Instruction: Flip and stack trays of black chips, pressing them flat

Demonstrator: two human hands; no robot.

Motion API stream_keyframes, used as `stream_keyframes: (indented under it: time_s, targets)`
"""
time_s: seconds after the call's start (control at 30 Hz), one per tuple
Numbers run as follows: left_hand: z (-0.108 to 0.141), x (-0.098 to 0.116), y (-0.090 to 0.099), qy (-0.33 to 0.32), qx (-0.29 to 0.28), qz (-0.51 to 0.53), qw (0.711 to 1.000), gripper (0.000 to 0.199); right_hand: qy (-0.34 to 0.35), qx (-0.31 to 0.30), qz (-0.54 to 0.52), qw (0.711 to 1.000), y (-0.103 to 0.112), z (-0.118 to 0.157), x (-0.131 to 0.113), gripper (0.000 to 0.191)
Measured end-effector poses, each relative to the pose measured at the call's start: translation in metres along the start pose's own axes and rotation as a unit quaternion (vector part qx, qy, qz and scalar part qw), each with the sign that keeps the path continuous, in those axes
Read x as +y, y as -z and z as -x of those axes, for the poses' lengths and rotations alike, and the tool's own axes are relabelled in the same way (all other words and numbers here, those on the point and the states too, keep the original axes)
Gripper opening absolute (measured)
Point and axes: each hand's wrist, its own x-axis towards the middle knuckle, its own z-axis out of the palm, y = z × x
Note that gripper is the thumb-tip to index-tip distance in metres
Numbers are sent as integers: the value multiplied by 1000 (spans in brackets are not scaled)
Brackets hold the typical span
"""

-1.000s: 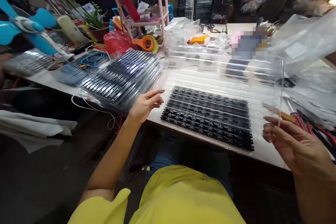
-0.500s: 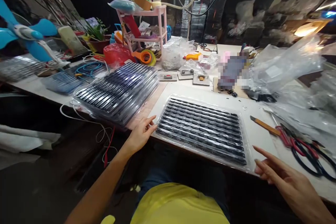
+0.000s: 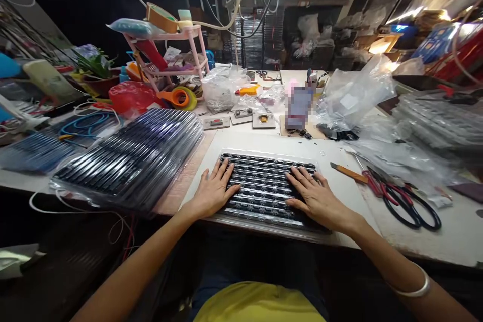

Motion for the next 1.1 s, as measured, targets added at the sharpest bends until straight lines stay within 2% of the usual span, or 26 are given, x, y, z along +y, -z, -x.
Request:
stream_keyframes:
  time_s: [0.17, 0.3, 0.37, 0.47, 0.6, 0.7, 0.77, 0.8, 0.87, 0.93, 1.03, 1.1]
  targets:
    - [-1, -7, -3, -10, 28, 32, 999, 67, 1, 48, 8, 999, -4, -13, 2, 68]
    - [10, -27, -2, -40, 67, 153, 985, 58, 9, 82, -21, 996, -13, -7, 15, 56]
    - [27, -39, 0, -44, 75, 215, 973, 52, -1, 112, -41, 993, -14, 8, 27, 49]
    - [61, -49, 5, -60, 52, 250, 965, 46, 2, 135, -72, 988, -12, 42, 43, 45]
    - [105, -51, 7, -110, 15, 219, 970, 51, 49, 89, -100, 990, 1, 90, 47, 54]
    - [120, -50, -8, -139, 58, 143, 978, 61, 69, 32, -101, 992, 7, 118, 36, 70]
    - [122, -50, -23, -144, 124, 106, 976, 63, 70, 32, -88, 993, 3, 128, 27, 74]
    - [122, -49, -30, -144, 157, 100, 972, 61, 66, 52, -77, 993, -1, 131, 23, 74]
    - [120, -49, -41, -139, 210, 111, 961, 56, 60, 122, -54, 989, -13, 132, 19, 70]
    - [117, -49, -44, -132, 228, 147, 953, 49, 74, 186, -35, 979, -23, 128, 23, 66]
    - [103, -50, -30, -132, 209, 230, 941, 41, 117, 213, -61, 968, -19, 115, 38, 56]
    - [79, -47, -10, -121, 233, 293, 920, 34, 99, 235, -135, 958, -3, 97, 48, 42]
